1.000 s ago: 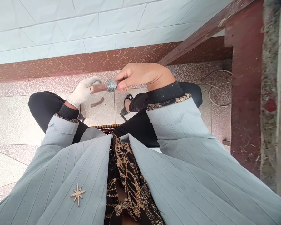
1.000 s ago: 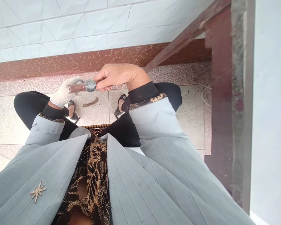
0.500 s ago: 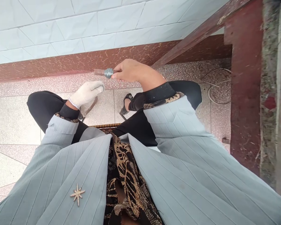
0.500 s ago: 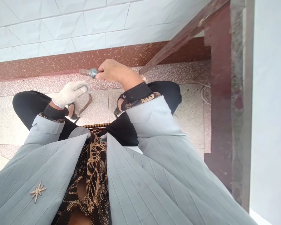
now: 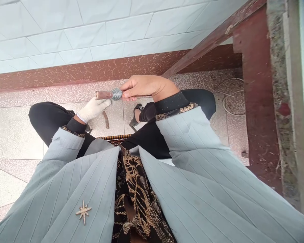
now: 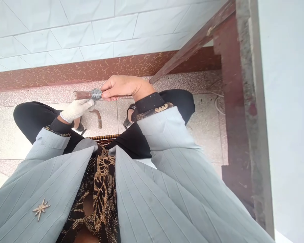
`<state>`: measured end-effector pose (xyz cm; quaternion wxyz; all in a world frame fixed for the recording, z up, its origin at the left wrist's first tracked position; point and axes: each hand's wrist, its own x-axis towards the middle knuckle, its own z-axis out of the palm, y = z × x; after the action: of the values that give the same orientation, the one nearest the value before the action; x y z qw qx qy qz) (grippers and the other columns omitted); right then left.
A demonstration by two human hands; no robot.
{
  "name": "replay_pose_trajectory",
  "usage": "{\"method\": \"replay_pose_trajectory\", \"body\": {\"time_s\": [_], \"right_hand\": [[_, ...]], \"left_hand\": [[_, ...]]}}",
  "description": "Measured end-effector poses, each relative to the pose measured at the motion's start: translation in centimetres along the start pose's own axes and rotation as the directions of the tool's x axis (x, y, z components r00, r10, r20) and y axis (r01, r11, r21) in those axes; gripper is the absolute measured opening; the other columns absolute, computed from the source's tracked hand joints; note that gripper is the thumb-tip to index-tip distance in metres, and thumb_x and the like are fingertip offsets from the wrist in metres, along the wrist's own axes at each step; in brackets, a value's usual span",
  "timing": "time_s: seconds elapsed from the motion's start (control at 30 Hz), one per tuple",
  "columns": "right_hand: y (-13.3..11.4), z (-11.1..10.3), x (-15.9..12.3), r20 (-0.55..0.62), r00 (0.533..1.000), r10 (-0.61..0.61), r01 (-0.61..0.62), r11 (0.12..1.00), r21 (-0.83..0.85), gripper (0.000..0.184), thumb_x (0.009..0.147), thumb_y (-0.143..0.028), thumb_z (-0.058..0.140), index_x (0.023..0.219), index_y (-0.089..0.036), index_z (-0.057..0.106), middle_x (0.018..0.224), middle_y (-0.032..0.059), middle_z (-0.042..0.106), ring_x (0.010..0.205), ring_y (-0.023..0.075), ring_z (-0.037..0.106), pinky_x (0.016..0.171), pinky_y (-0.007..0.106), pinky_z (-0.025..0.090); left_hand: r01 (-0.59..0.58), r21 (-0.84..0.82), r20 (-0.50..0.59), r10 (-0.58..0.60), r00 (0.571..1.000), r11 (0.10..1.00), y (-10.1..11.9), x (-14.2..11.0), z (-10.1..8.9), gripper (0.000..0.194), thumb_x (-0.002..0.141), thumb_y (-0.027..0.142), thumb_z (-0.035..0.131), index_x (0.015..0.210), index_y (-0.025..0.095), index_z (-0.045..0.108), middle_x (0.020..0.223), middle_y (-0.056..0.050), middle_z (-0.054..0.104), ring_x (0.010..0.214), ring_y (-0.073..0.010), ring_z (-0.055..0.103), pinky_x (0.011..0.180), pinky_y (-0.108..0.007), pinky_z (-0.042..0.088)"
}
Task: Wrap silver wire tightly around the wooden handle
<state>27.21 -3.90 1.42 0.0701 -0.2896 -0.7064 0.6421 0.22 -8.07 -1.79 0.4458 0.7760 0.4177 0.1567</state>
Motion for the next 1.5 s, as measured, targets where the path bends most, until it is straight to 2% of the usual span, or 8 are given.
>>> {"method": "replay_pose_trajectory", "body": {"time_s": [0.37,0.5,0.67,0.77,0.9,1.1,1.27,1.5], "right_hand": [[2.2,3.3,1.4,-0.471,0.832,0.294,-0.402,0.904,-0.146,0.033,0.103,-0.037,0.065,0.077,-0.019,0.057,0.059,0.0006,0.046,0.063,0.0145,0.043,0.062,0.03,0.032],[2.1,4.0,1.8,-0.224,0.867,0.445,-0.497,0.804,-0.326,0.033,0.095,-0.016,0.074,0.068,-0.015,0.055,0.052,-0.0033,0.042,0.056,0.009,0.036,0.06,0.027,0.026],[0.7,3.7,0.3,0.193,0.906,0.377,-0.35,0.923,-0.159,0.024,0.1,-0.011,0.068,0.077,-0.009,0.068,0.062,-0.0028,0.057,0.058,0.0053,0.048,0.062,0.019,0.035],[0.3,2.8,-1.0,-0.047,0.982,0.184,-0.182,0.982,0.051,0.029,0.105,-0.03,0.07,0.082,-0.013,0.064,0.069,-0.0029,0.058,0.061,0.0058,0.047,0.062,0.019,0.038],[0.9,2.7,-0.7,-0.369,0.925,0.092,0.033,0.947,0.321,0.042,0.1,-0.054,0.075,0.088,-0.016,0.063,0.071,0.0,0.057,0.059,0.009,0.047,0.056,0.022,0.037],[1.9,2.6,1.3,-0.467,0.838,0.282,-0.303,0.953,0.031,0.035,0.101,-0.046,0.071,0.082,-0.018,0.062,0.064,0.0029,0.056,0.06,0.013,0.048,0.056,0.026,0.037],[1.9,3.3,1.9,-0.17,0.866,0.47,-0.497,0.771,-0.398,0.031,0.094,-0.022,0.075,0.067,-0.015,0.063,0.06,0.0025,0.057,0.058,0.012,0.047,0.062,0.028,0.033],[0.5,3.3,0.0,0.218,0.914,0.342,-0.311,0.936,-0.166,0.027,0.104,-0.015,0.063,0.078,-0.009,0.066,0.061,-0.0056,0.053,0.056,0.0032,0.044,0.062,0.02,0.033]], "left_hand": [[0.043,-0.057,0.183,-0.032,0.983,0.997,-0.2,-2.0,1.6,0.029,0.101,0.038,0.047,0.086,0.019,0.063,0.075,0.001,0.058,0.07,-0.014,0.053,0.07,-0.027,0.046],[0.013,0.075,0.122,-0.022,0.992,0.997,-0.4,-1.3,1.4,0.023,0.097,0.032,0.05,0.085,0.018,0.064,0.081,-0.001,0.064,0.078,-0.0156,0.058,0.078,-0.03,0.046],[0.034,0.115,0.013,-0.036,0.999,0.993,-1.1,-0.8,0.7,0.021,0.097,0.03,0.051,0.082,0.019,0.061,0.081,-0.002,0.064,0.08,-0.0176,0.058,0.079,-0.032,0.045],[0.056,0.001,-0.101,-0.055,0.993,0.998,-0.9,-1.0,0.9,0.02,0.1,0.03,0.048,0.089,0.02,0.061,0.082,-0.001,0.062,0.078,-0.0169,0.055,0.076,-0.031,0.044],[0.043,-0.052,0.004,-0.043,0.999,0.998,0.1,-1.2,1.7,0.021,0.1,0.032,0.046,0.086,0.021,0.057,0.078,0.001,0.055,0.074,-0.0157,0.051,0.075,-0.031,0.042],[0.029,0.08,0.104,-0.037,0.994,0.996,0.8,-1.1,2.1,0.02,0.097,0.027,0.048,0.082,0.02,0.057,0.081,-0.001,0.062,0.079,-0.0171,0.057,0.08,-0.032,0.045],[0.008,0.238,0.139,-0.042,0.989,0.971,0.5,-1.0,1.8,0.018,0.095,0.022,0.052,0.08,0.02,0.062,0.076,0.0,0.062,0.074,-0.0171,0.056,0.073,-0.031,0.04],[0.019,0.088,0.041,-0.023,0.999,0.996,0.0,-1.0,1.0,0.018,0.096,0.026,0.053,0.085,0.019,0.065,0.081,-0.001,0.064,0.078,-0.0167,0.058,0.076,-0.031,0.044]]}}
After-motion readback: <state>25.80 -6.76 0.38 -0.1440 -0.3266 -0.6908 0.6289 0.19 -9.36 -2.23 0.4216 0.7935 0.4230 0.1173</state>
